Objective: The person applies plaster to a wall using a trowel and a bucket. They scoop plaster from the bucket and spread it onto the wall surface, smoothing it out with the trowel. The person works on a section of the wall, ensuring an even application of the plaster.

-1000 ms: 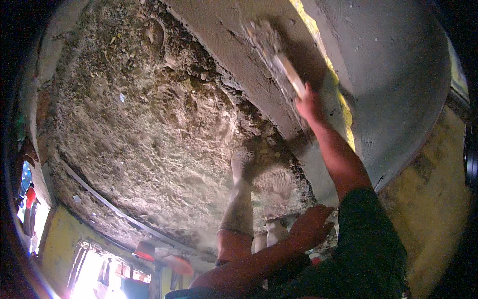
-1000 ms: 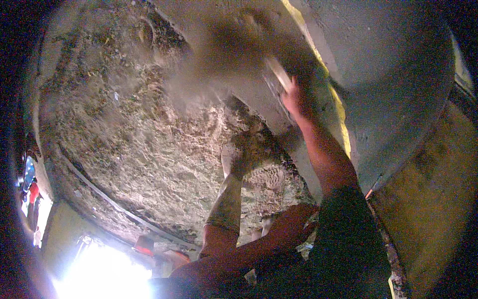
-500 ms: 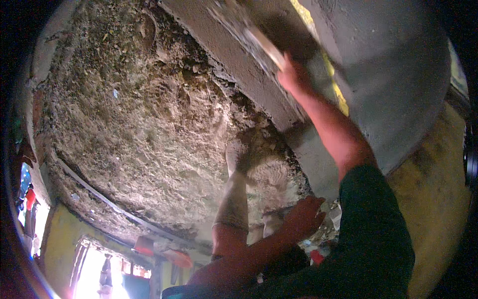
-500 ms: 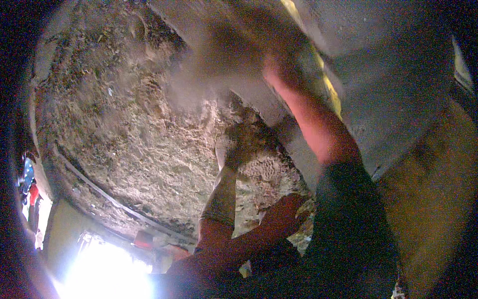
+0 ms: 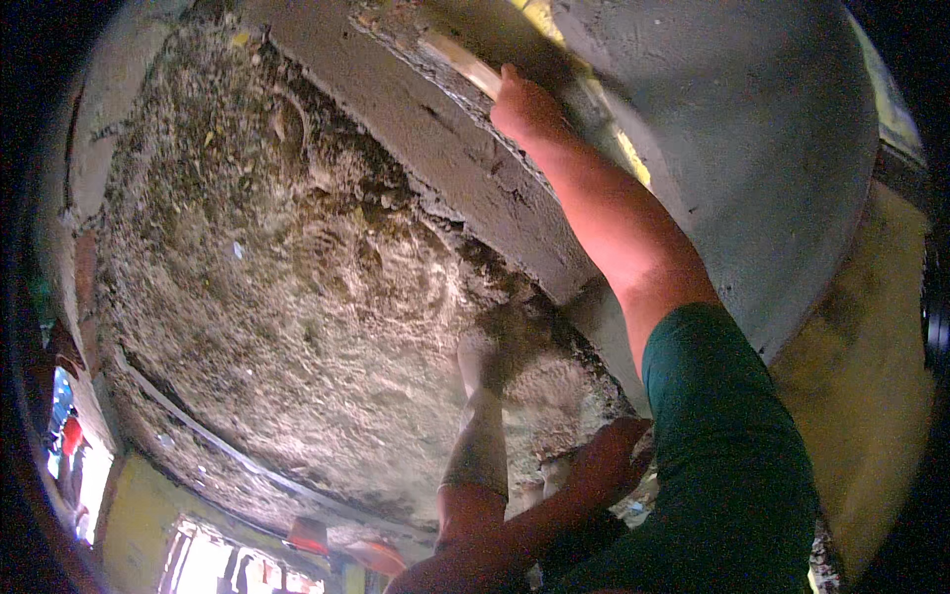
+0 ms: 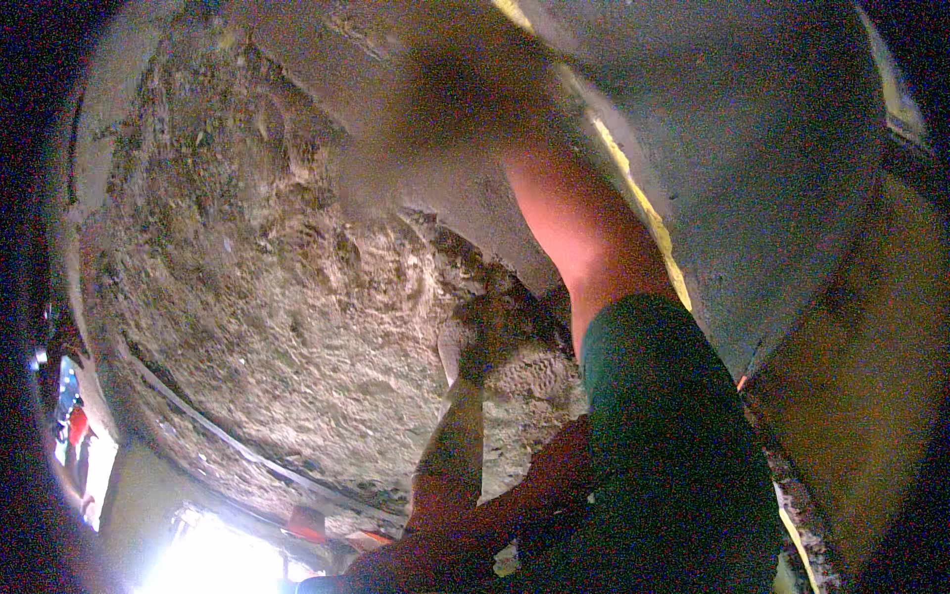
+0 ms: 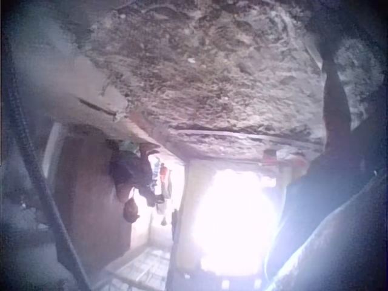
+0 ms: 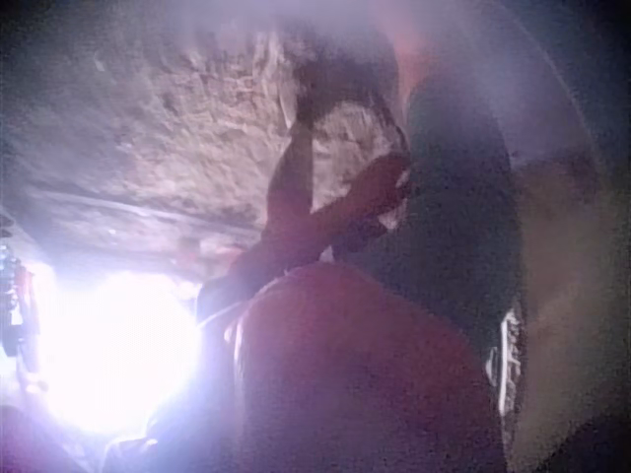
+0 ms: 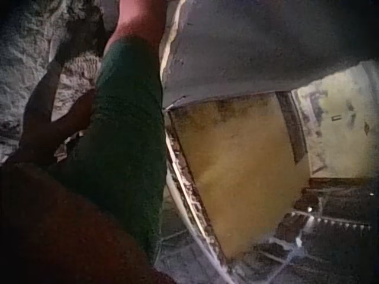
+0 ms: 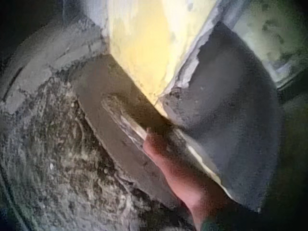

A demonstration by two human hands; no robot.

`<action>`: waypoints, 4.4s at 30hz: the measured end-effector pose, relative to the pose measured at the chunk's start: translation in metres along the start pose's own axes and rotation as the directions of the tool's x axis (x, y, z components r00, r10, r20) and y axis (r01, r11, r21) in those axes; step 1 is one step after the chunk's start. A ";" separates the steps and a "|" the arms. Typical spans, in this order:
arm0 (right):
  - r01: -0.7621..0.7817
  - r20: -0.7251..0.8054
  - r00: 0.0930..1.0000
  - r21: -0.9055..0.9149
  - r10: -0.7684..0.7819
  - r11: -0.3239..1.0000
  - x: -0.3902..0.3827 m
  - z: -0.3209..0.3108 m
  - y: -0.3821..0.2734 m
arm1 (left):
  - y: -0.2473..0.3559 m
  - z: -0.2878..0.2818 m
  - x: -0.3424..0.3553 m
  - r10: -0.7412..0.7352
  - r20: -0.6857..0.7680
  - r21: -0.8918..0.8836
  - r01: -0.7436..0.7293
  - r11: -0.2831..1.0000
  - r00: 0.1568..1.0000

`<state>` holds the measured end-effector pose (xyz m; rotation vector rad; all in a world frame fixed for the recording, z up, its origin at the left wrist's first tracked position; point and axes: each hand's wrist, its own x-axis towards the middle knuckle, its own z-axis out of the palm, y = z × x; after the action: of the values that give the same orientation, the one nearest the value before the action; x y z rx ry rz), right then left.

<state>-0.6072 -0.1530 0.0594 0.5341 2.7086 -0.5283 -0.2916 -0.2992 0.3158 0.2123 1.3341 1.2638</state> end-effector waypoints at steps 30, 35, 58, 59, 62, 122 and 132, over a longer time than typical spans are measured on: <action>-0.022 0.014 1.000 -0.037 0.022 0.999 0.125 -0.023 0.009 | -0.007 -0.018 0.012 0.069 -0.018 -0.021 -0.070 0.997 0.997; 0.083 -0.023 0.996 0.054 -0.081 0.995 0.066 -0.007 0.022 | -0.016 0.012 0.011 0.000 0.033 0.062 -0.002 0.998 0.999; -0.170 0.066 0.985 0.196 0.160 0.966 -0.225 -0.159 0.083 | -0.045 0.025 -0.086 0.180 0.030 0.603 -0.161 0.781 0.983; -0.162 0.131 0.981 0.149 0.143 0.975 -0.218 -0.167 0.061 | -0.018 0.003 -0.090 0.148 0.002 0.598 -0.120 0.793 0.989; -0.096 -0.032 0.995 0.035 0.097 0.995 -0.201 -0.133 0.112 | 0.078 -0.048 -0.077 0.079 0.008 0.533 -0.071 0.843 0.997; -0.178 0.155 0.973 0.046 0.169 0.983 0.183 -0.053 -0.119 | 0.122 -0.284 -0.001 0.157 -0.027 0.223 -0.148 0.964 0.987; -0.166 0.094 0.982 0.011 0.164 0.986 0.273 -0.082 -0.158 | 0.138 -0.299 -0.001 0.090 -0.002 0.215 -0.087 0.973 0.996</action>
<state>-0.9323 -0.1748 0.0730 0.7139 2.5456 -0.5213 -0.6042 -0.4016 0.3226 0.4208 1.4851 1.1949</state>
